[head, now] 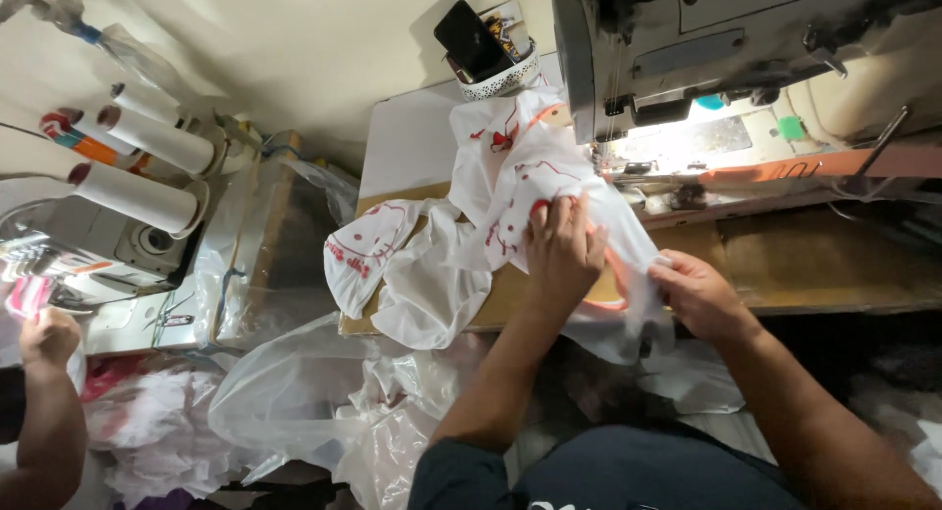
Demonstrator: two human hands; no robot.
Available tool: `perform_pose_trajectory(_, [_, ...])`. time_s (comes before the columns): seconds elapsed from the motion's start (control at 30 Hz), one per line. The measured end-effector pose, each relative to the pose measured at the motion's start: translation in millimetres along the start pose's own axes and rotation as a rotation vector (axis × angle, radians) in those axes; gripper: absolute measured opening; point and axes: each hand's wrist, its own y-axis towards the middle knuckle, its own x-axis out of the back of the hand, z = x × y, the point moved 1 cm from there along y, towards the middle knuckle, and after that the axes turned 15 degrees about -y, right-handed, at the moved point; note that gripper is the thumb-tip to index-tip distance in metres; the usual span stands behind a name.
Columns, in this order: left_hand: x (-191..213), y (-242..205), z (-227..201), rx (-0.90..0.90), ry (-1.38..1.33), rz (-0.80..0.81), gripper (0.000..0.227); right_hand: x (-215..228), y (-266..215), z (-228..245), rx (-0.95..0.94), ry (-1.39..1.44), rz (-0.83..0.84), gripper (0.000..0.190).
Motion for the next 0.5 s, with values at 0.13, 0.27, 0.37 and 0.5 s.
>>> perform_pose_trajectory(0.13, [-36.8, 29.4, 38.8, 0.071, 0.027, 0.124, 0.061, -31.9, -1.1, 10.0, 0.014, -0.045, -0.030, 0.012])
perform_pose_trajectory(0.27, [-83.4, 74.4, 87.1, 0.064, 0.144, 0.126, 0.055, -34.9, 10.8, 1.5, 0.006, -0.108, -0.074, 0.012])
perform_pose_trajectory(0.37, [-101.0, 106.5, 112.7, 0.176, 0.118, 0.307, 0.056, -38.3, 19.6, 13.8, 0.042, -0.140, -0.093, 0.011])
perform_pose_trajectory(0.5, [-121.7, 105.5, 135.6, 0.248, 0.059, 0.367, 0.061, -61.3, 16.4, 64.4, 0.135, -0.230, -0.102, 0.011])
